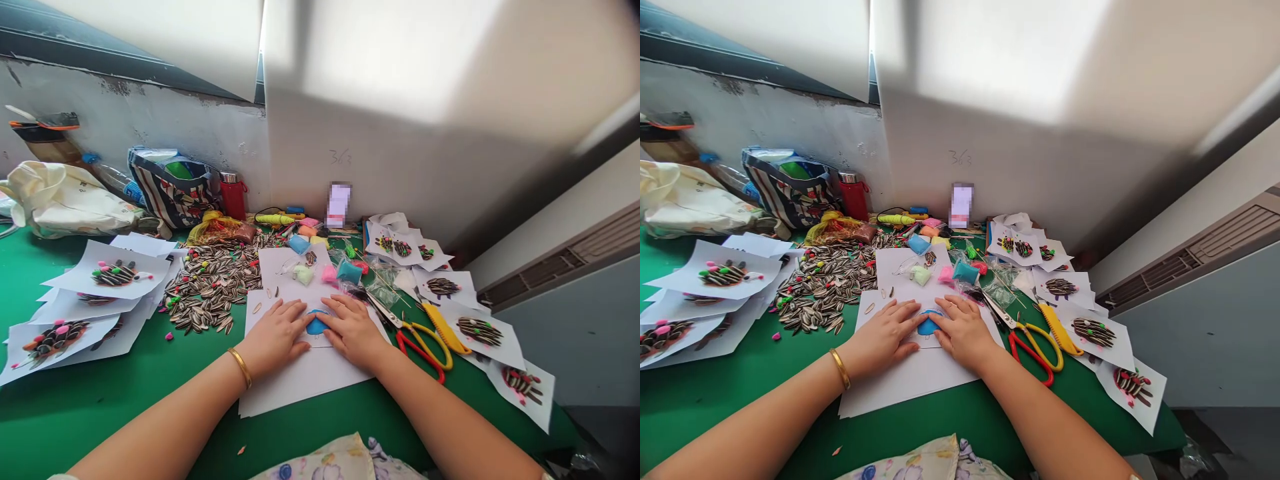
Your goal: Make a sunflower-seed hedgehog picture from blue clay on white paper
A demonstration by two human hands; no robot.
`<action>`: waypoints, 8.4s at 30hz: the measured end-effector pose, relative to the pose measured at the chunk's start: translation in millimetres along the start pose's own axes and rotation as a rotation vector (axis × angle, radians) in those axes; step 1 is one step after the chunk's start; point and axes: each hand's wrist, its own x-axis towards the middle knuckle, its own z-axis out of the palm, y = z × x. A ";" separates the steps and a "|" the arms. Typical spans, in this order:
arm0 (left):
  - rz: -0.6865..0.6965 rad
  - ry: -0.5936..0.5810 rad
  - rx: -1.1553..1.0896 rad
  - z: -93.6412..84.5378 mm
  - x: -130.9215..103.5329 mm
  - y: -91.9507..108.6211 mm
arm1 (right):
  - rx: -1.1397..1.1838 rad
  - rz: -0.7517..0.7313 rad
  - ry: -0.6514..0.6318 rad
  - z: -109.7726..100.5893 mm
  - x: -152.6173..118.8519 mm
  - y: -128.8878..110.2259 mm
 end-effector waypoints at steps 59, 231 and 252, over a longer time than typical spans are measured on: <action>-0.007 -0.034 0.105 -1.3 2.0 3.3 | -0.039 0.067 0.016 0.3 -3.2 7.5; -0.056 0.019 -0.027 -2.1 3.2 -0.4 | -0.008 0.146 0.008 4.2 8.5 -10.5; -0.045 0.029 -0.015 -1.0 2.7 -0.7 | -0.016 0.168 0.040 1.4 2.9 -2.6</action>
